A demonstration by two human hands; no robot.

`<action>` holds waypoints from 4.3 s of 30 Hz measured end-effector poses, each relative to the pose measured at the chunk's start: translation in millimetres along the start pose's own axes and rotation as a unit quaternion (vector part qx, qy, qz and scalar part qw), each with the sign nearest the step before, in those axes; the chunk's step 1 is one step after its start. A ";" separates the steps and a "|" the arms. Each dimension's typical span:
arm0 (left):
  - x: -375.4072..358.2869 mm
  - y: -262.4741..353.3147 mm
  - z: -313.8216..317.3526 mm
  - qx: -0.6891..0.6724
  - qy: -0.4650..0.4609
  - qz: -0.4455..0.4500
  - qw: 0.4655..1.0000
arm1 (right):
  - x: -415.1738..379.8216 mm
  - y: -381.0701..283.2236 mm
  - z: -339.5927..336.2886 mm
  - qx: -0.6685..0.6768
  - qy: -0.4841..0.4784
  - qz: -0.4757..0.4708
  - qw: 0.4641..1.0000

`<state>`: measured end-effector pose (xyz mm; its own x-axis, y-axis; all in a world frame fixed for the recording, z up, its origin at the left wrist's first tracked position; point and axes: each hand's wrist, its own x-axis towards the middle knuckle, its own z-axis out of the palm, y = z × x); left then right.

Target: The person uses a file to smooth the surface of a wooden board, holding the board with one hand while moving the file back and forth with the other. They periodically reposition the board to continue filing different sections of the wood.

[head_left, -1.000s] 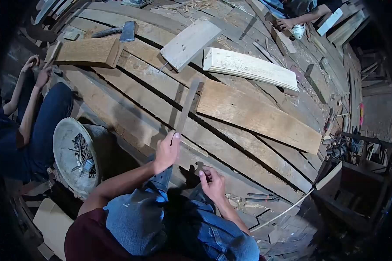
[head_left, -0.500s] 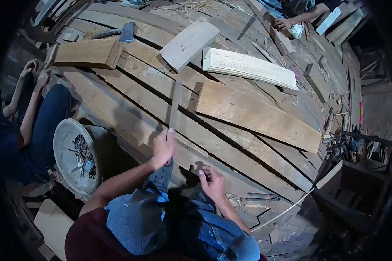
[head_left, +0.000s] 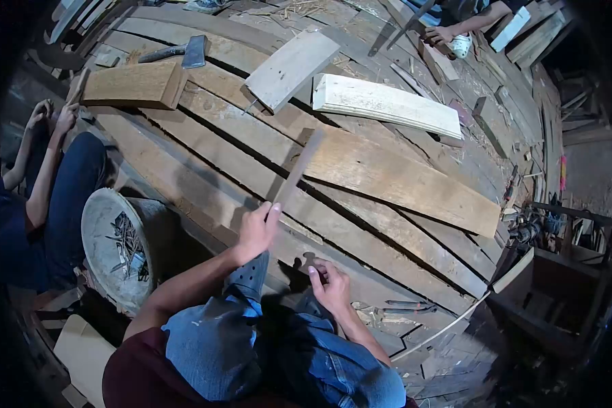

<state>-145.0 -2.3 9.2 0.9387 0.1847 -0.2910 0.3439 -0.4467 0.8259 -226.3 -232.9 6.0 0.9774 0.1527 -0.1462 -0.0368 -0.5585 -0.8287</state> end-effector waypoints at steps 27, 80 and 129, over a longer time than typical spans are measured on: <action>18.5 45.3 49.7 0.078 -0.300 0.119 0.943 | -0.6 -4.1 11.8 0.425 -0.062 0.263 0.864; 9.1 20.6 31.7 -0.044 -0.332 -0.051 0.941 | 0.2 0.2 33.3 0.199 -0.051 0.185 0.961; -21.8 15.0 22.3 -0.036 -0.129 0.015 0.991 | 24.5 -17.2 69.1 0.169 -0.103 0.123 0.973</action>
<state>-159.8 -32.5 17.1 0.9260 -0.0625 -0.3723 0.3224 -0.3824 0.8659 -216.1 -163.2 -20.7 0.8692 0.2285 -0.4385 -0.3640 -0.3045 -0.8802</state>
